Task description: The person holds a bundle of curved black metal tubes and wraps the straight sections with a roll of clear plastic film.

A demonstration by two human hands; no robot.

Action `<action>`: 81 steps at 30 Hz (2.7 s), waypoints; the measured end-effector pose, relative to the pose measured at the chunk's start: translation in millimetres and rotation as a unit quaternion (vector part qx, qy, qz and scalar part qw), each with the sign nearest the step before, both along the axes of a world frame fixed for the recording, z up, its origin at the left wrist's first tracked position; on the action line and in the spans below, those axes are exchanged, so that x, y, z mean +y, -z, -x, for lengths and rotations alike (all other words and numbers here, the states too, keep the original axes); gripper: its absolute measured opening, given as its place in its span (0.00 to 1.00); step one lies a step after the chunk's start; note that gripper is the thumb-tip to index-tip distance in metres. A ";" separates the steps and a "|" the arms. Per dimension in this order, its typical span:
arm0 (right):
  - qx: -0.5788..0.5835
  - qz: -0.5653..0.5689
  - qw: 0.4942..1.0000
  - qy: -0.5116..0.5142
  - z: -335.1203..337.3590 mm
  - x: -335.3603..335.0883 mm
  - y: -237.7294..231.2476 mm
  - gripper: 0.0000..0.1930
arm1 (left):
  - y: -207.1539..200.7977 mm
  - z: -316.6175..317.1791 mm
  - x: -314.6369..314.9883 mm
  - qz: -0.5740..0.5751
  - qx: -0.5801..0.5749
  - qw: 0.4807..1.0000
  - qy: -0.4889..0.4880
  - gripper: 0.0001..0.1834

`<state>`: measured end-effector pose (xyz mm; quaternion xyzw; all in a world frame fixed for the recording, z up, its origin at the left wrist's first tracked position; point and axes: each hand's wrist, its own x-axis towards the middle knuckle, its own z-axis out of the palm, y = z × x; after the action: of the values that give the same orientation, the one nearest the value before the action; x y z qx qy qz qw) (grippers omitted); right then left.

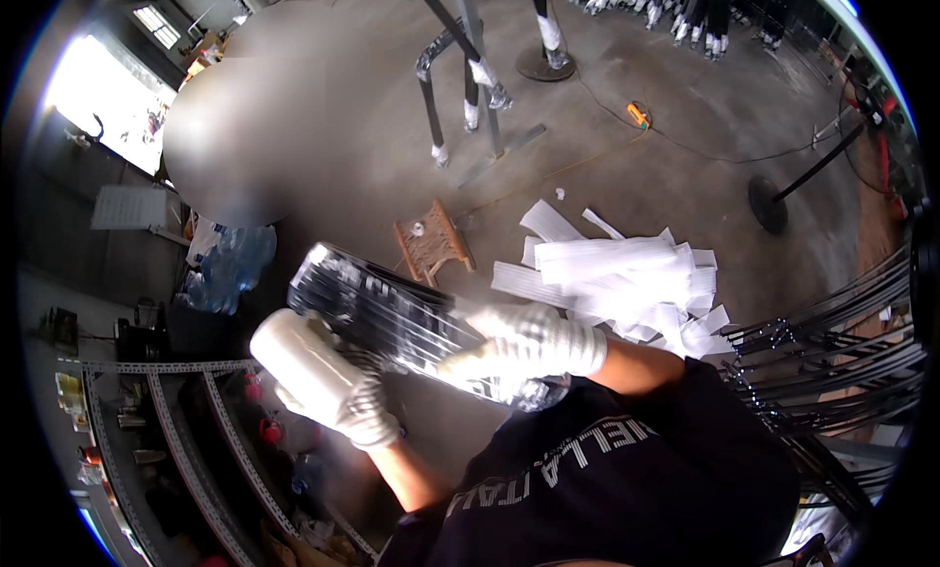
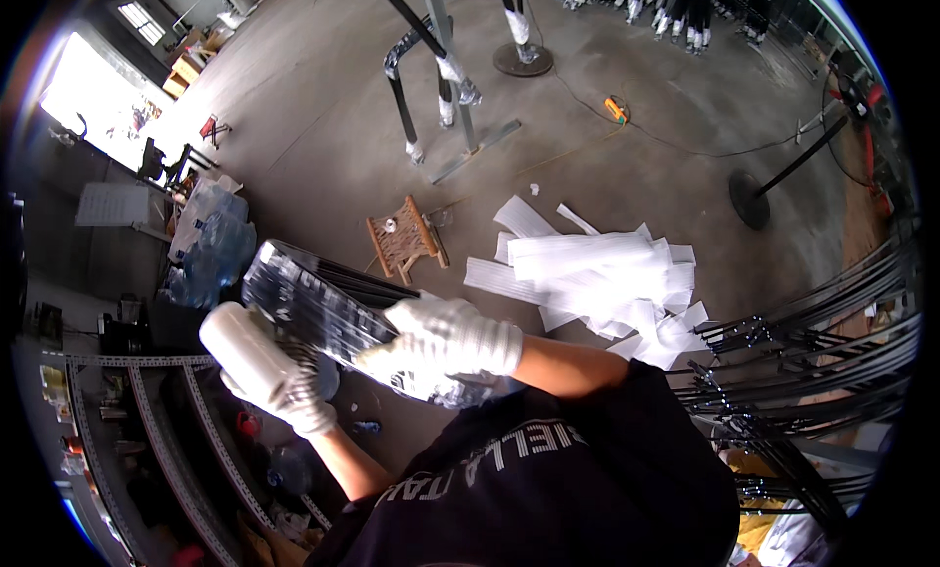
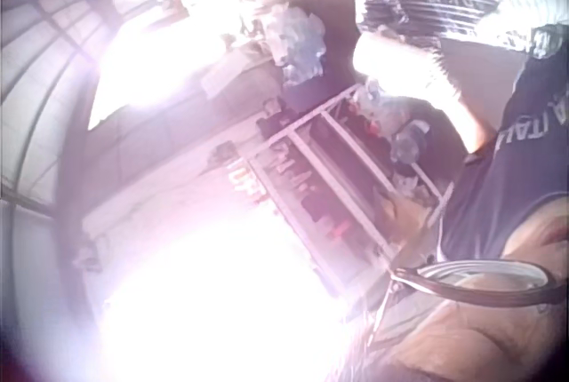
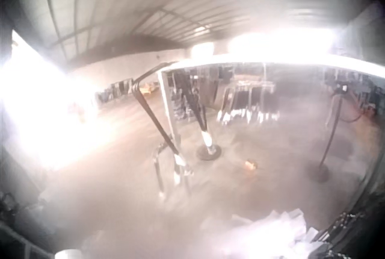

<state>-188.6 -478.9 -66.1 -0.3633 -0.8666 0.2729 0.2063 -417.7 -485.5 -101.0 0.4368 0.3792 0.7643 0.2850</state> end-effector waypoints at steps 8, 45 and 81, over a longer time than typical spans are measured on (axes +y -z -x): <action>0.118 0.218 0.968 -0.036 75.7 106.6 -9.2 0.17 | -35.4 73.9 85.9 -0.015 0.305 0.908 -0.287 0.48; 0.349 0.317 0.867 0.162 422.4 552.6 75.0 0.25 | 31.5 367.9 664.3 0.030 -0.448 0.783 0.429 0.36; 0.533 0.221 0.474 0.665 175.5 988.8 217.2 0.24 | 140.5 -59.2 1198.5 0.405 -0.199 0.539 0.711 0.34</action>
<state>-364.1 509.9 -283.2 -0.6490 0.0009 0.3773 0.6607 -358.4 713.0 -241.5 0.2378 0.1472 0.1427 0.9494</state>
